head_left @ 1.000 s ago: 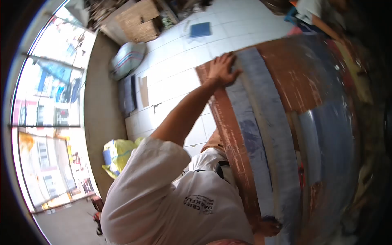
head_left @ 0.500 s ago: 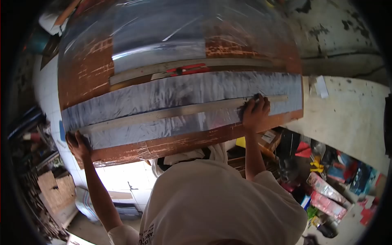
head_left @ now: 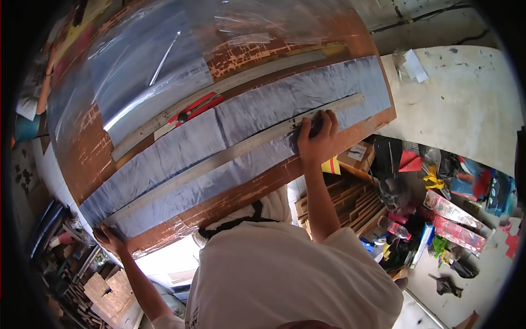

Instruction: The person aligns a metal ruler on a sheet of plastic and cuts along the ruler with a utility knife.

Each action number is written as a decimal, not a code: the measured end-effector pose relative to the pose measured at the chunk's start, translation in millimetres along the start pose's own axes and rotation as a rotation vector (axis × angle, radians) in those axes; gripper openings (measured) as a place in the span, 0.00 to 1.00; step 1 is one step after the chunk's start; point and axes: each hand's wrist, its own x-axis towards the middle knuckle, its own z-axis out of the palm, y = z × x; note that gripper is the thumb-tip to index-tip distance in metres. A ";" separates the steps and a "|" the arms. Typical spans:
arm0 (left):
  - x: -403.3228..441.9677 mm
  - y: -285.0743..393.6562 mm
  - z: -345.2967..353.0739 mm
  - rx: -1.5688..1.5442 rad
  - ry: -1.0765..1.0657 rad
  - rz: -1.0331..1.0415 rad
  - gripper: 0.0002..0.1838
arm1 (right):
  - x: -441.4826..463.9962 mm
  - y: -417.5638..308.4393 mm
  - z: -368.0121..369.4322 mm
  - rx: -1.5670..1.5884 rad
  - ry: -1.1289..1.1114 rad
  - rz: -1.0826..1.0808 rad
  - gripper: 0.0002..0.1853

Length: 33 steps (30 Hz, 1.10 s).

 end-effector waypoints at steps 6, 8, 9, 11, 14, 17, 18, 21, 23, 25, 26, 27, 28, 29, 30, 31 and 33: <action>1.8 -7.1 0.5 -0.035 -0.014 -0.015 0.42 | 3.0 -4.1 -1.3 -0.066 -0.059 0.045 0.23; -0.6 -1.3 -0.5 -0.061 -0.016 -0.010 0.43 | 3.1 -1.3 1.0 -0.025 -0.055 0.024 0.23; -1.2 0.7 -2.2 -0.064 -0.013 -0.008 0.43 | 2.7 0.9 1.6 -0.031 -0.055 0.030 0.23; -2.0 4.9 -3.4 -0.061 -0.006 -0.012 0.43 | 2.1 5.6 4.6 -0.068 -0.074 -0.006 0.24; 2.7 -13.8 1.9 -0.054 -0.015 -0.039 0.44 | 1.0 7.7 6.2 -0.079 -0.085 -0.011 0.24; 0.6 -6.1 -0.1 -0.056 -0.015 -0.048 0.44 | 0.6 8.6 6.8 -0.119 -0.100 -0.028 0.25; 0.1 -5.9 -0.1 -0.057 -0.012 -0.048 0.44 | 1.0 8.1 6.6 -0.116 -0.099 -0.029 0.25; 0.9 -7.9 0.5 -0.028 -0.006 -0.056 0.44 | 1.9 6.4 5.7 -0.159 -0.122 -0.023 0.25; 3.1 -13.1 1.1 0.002 -0.016 -0.039 0.44 | 2.1 6.3 5.4 -0.166 -0.131 -0.021 0.25; 0.2 -5.0 -0.6 -0.014 -0.015 -0.048 0.44 | 2.2 6.0 5.1 -0.170 -0.131 -0.026 0.25; -0.5 -0.8 -1.7 -0.028 -0.015 -0.057 0.44 | 2.4 5.7 5.1 -0.175 -0.132 -0.031 0.25; 0.3 -2.5 -0.7 -0.030 -0.013 -0.056 0.44 | 2.6 5.6 5.2 -0.172 -0.129 -0.031 0.25; 0.6 -4.2 0.4 -0.035 -0.011 -0.062 0.44 | 2.5 5.6 5.1 -0.178 -0.131 -0.031 0.25; 1.2 -6.2 1.1 -0.041 -0.009 -0.067 0.44 | 2.4 5.6 5.1 -0.184 -0.133 -0.031 0.25; 1.5 -5.2 0.6 -0.042 -0.007 -0.067 0.44 | 2.3 5.5 5.3 -0.182 -0.131 -0.031 0.25; 1.0 -4.4 0.0 -0.039 -0.009 -0.064 0.44 | 2.1 5.4 5.5 -0.183 -0.131 -0.031 0.24; 0.6 -3.0 -0.7 -0.037 -0.009 -0.062 0.44 | 2.1 5.2 5.3 -0.182 -0.129 -0.030 0.24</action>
